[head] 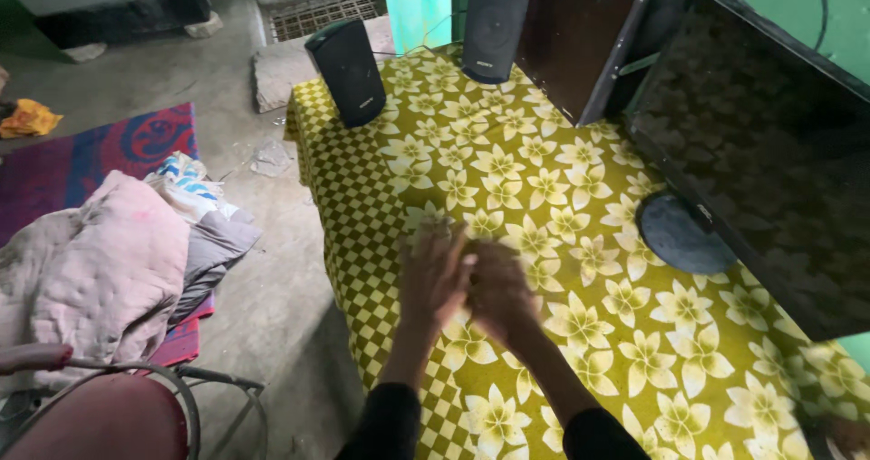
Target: The person arranges items on a table covered with a floral cloth. They move a monitor, wipe the surface, place a pen holder, and position a vase with artificial flowers. They also adjust two speakers and a radio on the table.
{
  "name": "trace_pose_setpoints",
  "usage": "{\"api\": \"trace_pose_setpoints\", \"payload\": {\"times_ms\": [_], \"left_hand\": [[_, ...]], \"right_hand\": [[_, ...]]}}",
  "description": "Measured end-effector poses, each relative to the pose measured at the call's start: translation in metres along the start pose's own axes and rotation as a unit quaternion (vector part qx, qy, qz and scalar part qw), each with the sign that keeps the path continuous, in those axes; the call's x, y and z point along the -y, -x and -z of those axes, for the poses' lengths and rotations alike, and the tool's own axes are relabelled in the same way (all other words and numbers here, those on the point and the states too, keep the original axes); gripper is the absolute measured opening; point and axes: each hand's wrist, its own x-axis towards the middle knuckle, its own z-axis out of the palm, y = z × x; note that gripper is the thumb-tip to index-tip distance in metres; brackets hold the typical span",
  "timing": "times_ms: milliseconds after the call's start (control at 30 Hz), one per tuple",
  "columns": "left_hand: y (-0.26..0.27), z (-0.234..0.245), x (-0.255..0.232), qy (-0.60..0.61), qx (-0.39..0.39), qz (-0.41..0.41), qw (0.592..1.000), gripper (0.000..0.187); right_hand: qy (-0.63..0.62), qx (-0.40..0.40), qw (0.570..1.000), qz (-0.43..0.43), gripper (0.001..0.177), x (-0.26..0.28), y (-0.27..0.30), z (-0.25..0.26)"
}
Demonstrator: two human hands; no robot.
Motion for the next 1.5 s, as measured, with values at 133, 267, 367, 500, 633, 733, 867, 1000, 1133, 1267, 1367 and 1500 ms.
{"api": "trace_pose_setpoints", "payload": {"times_ms": [133, 267, 367, 500, 633, 733, 867, 1000, 1133, 1267, 1367, 1500], "left_hand": [[-0.003, -0.016, -0.017, 0.123, 0.024, -0.001, 0.992, 0.060], [-0.020, -0.019, 0.028, -0.107, 0.136, -0.057, 0.983, 0.063], [-0.004, -0.014, 0.101, -0.062, 0.050, -0.033, 0.996, 0.061], [0.007, 0.015, 0.183, -0.126, 0.043, 0.047, 0.990, 0.073], [-0.017, 0.031, 0.188, -0.108, -0.003, 0.013, 0.994, 0.062], [-0.034, 0.023, 0.144, -0.036, 0.029, -0.043, 0.998, 0.065], [-0.057, 0.018, 0.082, -0.050, -0.011, -0.171, 0.984, 0.053], [-0.073, 0.001, 0.053, 0.047, -0.053, -0.217, 0.974, 0.056], [-0.101, -0.017, 0.050, -0.074, -0.033, -0.262, 0.962, 0.052], [-0.103, -0.030, 0.083, -0.047, 0.056, -0.151, 0.986, 0.054], [-0.109, -0.020, 0.114, -0.073, 0.072, -0.140, 0.985, 0.060], [-0.117, -0.001, 0.139, -0.069, 0.090, -0.130, 0.985, 0.060]], "right_hand": [[-0.238, -0.054, 0.949, 0.202, 0.016, -0.039, 0.006, 0.012], [-0.273, -0.083, 0.949, -0.138, 0.034, -0.124, 0.028, 0.053], [-0.171, -0.143, 0.958, -0.180, 0.040, -0.135, 0.042, 0.057], [0.042, -0.138, 0.975, -0.168, 0.058, -0.108, 0.037, 0.038], [0.022, -0.080, 0.961, -0.265, 0.069, -0.110, 0.031, 0.024], [0.049, -0.100, 0.944, -0.312, 0.070, -0.094, 0.031, 0.015], [0.087, -0.226, 0.945, -0.220, 0.074, 0.005, -0.020, 0.006], [-0.055, -0.020, 0.992, 0.108, 0.029, 0.109, -0.025, -0.006], [-0.048, -0.075, 0.992, 0.094, 0.012, 0.076, -0.025, 0.020], [-0.067, -0.146, 0.954, -0.253, 0.028, 0.000, -0.026, 0.037], [-0.064, -0.177, 0.927, -0.325, 0.041, -0.045, -0.015, 0.047], [0.002, -0.206, 0.926, -0.316, 0.054, -0.052, -0.018, 0.045]]}}
